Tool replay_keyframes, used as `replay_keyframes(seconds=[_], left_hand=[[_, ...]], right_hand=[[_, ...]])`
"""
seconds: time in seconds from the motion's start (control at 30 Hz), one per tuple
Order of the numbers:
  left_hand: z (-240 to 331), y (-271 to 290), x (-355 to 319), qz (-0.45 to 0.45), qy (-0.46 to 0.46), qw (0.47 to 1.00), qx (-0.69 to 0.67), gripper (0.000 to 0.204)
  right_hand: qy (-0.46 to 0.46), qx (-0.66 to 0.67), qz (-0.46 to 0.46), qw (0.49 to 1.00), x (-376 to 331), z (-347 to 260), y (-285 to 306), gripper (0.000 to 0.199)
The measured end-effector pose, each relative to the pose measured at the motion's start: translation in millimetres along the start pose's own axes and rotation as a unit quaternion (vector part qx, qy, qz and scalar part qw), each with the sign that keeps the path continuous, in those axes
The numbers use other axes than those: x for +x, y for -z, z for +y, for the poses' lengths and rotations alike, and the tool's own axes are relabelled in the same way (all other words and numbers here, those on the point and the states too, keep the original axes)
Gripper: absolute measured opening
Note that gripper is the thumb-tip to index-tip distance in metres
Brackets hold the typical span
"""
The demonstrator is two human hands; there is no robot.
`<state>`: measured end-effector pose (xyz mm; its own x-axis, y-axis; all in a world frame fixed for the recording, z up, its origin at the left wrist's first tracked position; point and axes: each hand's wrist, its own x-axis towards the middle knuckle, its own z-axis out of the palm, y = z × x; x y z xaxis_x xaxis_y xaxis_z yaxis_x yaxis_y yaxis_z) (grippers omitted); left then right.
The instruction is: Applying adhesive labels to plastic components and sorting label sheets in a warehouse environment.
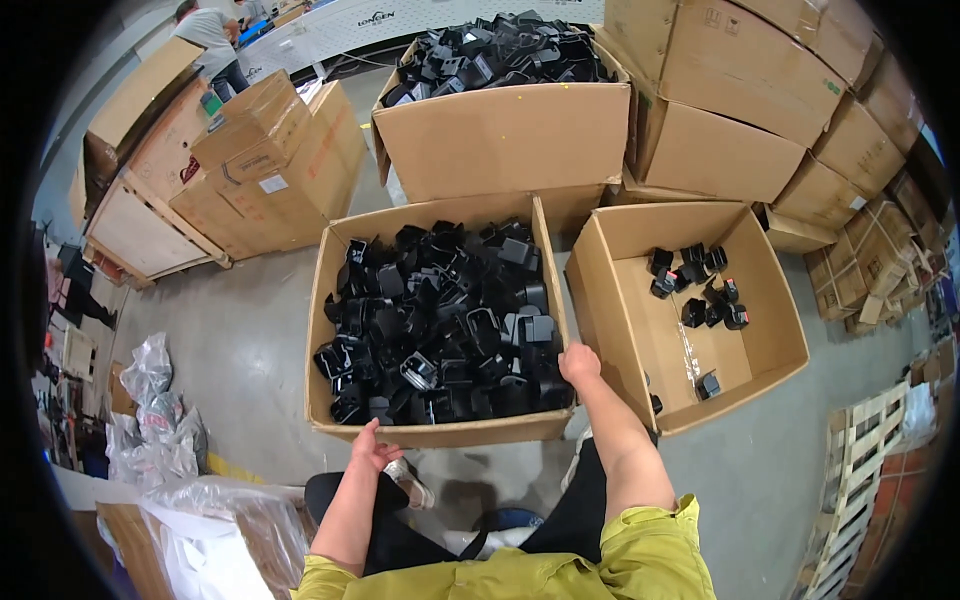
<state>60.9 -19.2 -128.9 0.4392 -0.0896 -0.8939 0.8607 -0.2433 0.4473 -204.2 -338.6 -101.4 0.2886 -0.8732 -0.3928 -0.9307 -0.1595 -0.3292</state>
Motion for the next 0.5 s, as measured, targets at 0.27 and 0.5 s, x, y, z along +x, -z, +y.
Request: replay_keyframes(seconds=[0.27,0.5], left_hand=[[-1,6,75,-0.025,0.072,0.993,-0.094,0.034],[14,-3,58,0.063,-0.044,0.997,0.009,0.031]], right_hand=[[0.047,-0.003,0.071,0.996,11,28,-31,0.023],[-0.008,0.008,0.041,0.999,-47,42,-45,0.023]])
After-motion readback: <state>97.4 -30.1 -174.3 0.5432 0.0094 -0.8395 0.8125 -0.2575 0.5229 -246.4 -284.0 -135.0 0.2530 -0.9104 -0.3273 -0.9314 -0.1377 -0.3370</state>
